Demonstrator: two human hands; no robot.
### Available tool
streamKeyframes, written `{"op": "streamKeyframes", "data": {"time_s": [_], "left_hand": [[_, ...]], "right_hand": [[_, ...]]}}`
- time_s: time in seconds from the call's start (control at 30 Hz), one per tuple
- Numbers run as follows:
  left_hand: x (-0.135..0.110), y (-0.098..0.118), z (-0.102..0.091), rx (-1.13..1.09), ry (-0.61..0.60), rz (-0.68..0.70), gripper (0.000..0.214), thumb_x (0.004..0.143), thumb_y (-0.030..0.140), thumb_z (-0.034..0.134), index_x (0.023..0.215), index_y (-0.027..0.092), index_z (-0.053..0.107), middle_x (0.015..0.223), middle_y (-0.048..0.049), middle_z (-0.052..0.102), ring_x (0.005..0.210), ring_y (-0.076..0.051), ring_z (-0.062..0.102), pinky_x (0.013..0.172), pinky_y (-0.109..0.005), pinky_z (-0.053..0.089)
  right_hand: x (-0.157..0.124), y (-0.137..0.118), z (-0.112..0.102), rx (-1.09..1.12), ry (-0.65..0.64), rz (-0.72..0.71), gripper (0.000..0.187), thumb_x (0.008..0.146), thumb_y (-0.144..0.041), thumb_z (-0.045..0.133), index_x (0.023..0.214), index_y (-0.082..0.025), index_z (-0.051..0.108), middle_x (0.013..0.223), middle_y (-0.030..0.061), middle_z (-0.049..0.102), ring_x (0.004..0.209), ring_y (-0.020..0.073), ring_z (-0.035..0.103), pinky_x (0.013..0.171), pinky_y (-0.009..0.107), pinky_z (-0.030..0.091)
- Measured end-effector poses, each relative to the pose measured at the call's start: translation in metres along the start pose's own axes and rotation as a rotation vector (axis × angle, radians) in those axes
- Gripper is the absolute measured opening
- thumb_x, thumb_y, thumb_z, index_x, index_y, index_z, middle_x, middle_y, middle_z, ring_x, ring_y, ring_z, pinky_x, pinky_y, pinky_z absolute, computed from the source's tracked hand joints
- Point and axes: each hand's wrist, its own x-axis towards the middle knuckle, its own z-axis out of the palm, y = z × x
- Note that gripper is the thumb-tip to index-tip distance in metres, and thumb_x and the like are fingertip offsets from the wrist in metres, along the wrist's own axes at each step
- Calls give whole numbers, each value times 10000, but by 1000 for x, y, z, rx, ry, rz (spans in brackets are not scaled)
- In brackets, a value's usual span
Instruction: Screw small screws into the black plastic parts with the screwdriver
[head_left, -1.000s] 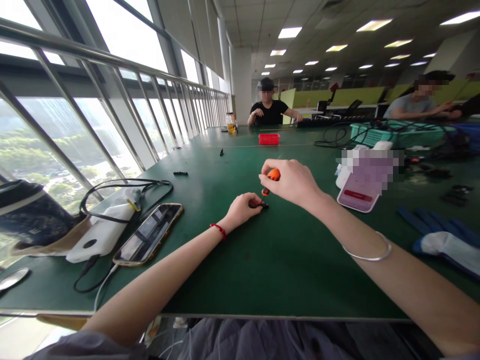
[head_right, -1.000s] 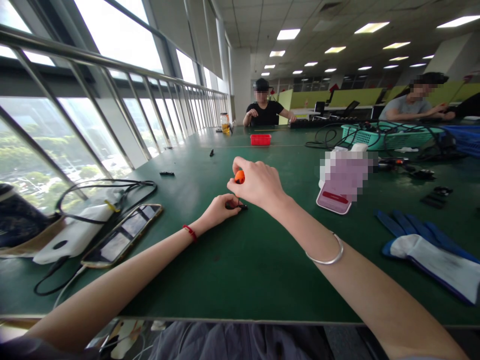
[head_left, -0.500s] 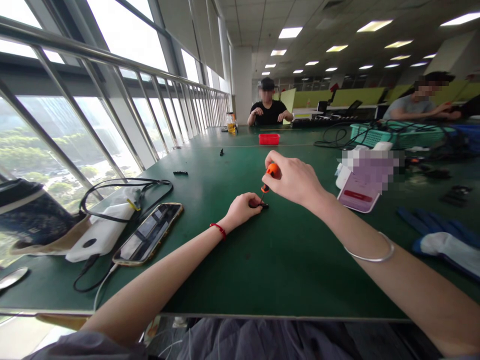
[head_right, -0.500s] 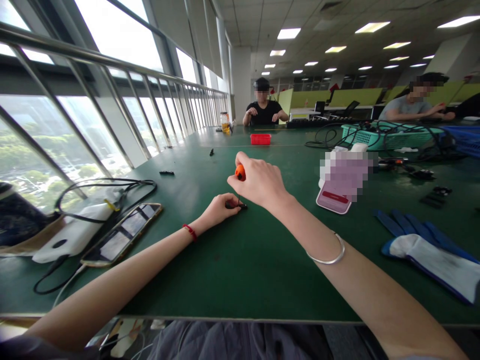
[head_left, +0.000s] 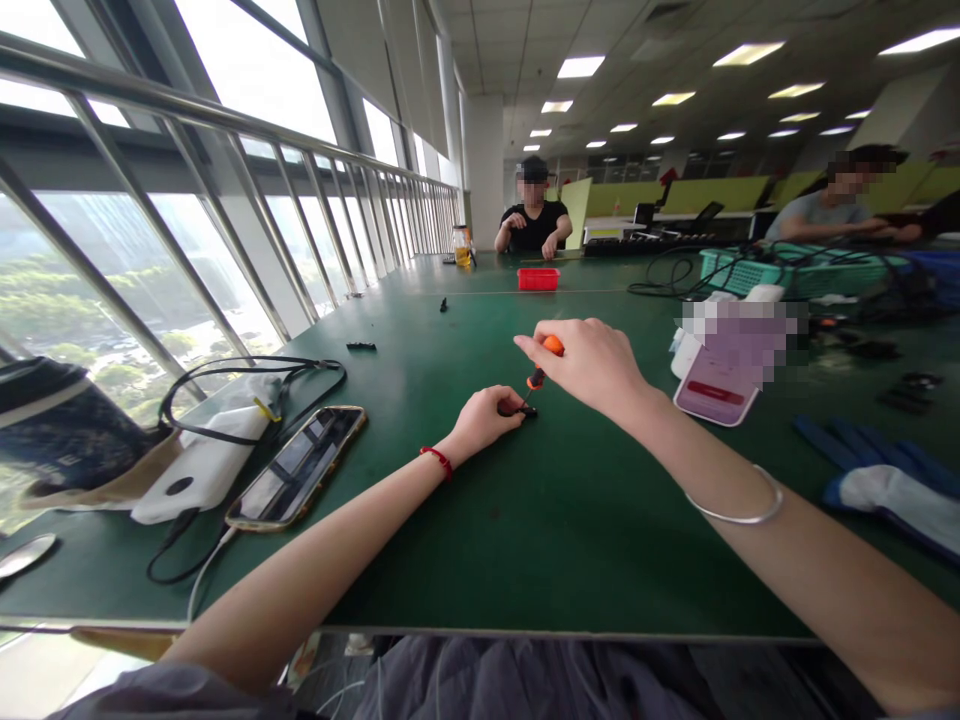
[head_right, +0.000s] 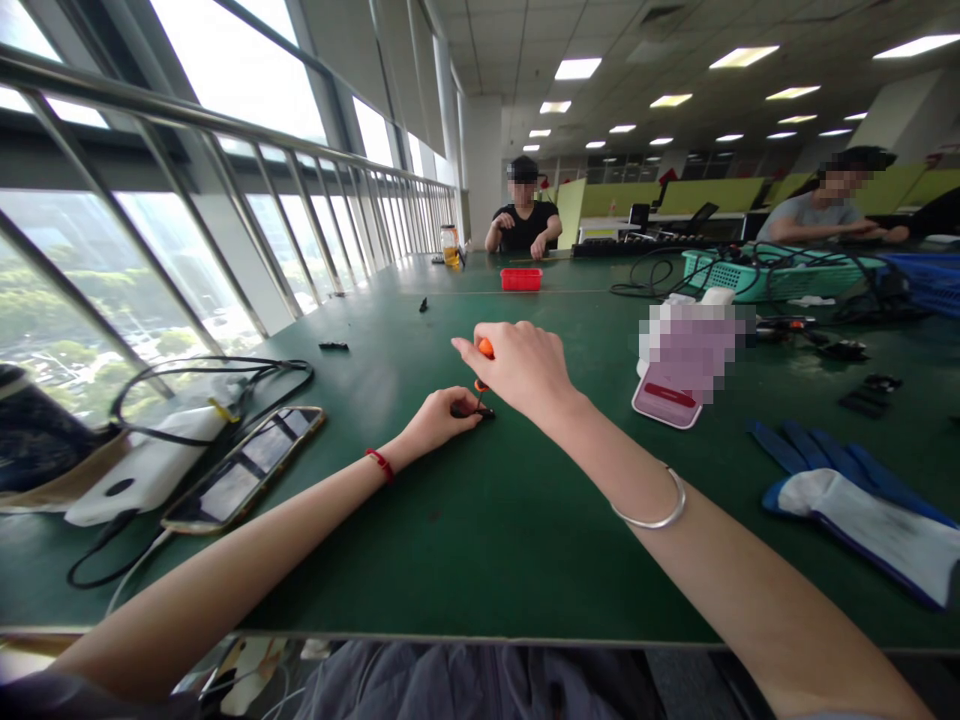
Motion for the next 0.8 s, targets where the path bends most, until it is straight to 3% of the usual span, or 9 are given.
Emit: {"op": "streamKeyframes", "data": {"time_s": [0.07,0.13,0.3,0.4,0.47,0.53,0.67,0.73,0.8], "left_hand": [[0,1,0,-8,1,1,108,679,171,618,781,146,645,792,-35,678,715,-144,598,692,-253,483],[-1,2,-1,-11,6,4,99,680,168,615,772,145,641,793,-33,678,712,-142,597,699,-253,483],[-1,4,-1,7,14,3,89,683,174,615,764,150,643,762,-22,666,706,-139,593,684,-245,475],[-1,2,-1,3,15,11,79,684,179,616,754,150,639,780,-26,674,706,-139,594,685,-247,480],[0,1,-1,1,12,12,71,682,179,616,744,149,635,791,-30,680,710,-141,598,689,-250,485],[0,0,-1,1,14,11,74,679,176,619,747,150,634,793,-29,683,713,-141,601,693,-250,487],[-1,0,-1,-7,21,11,92,679,168,624,768,150,637,798,-30,688,714,-139,605,702,-250,491],[-1,0,-1,-7,18,10,92,680,166,624,769,148,638,798,-32,690,715,-141,607,700,-251,491],[-1,0,0,-9,13,8,97,682,167,623,776,150,640,807,-30,691,720,-140,609,701,-249,491]], "right_hand": [[0,0,1,4,22,-4,187,810,-387,460,836,-237,569,659,4,613,569,158,520,511,250,250],[1,0,2,8,31,-3,217,761,-376,518,928,-243,556,681,-6,620,559,156,518,509,245,252],[0,0,3,10,-29,10,309,831,-478,411,760,-234,586,631,15,607,593,177,534,528,261,272],[-1,-1,2,32,-4,-21,206,776,-390,502,902,-243,575,688,-2,625,593,162,528,523,253,268],[-1,-1,1,31,20,-37,267,738,-357,542,979,-242,543,746,-3,637,586,154,520,513,249,257],[-1,-2,1,15,24,-29,211,781,-395,502,907,-234,550,727,3,630,572,154,512,505,251,245],[0,-1,2,-10,18,-1,287,872,-405,365,748,-228,554,600,4,580,532,154,489,500,257,231],[0,0,2,-4,31,-2,175,826,-358,436,848,-239,563,630,-5,596,530,151,485,502,254,231],[0,1,1,4,37,3,196,778,-347,495,933,-245,558,682,-4,617,540,151,490,511,253,238]]}}
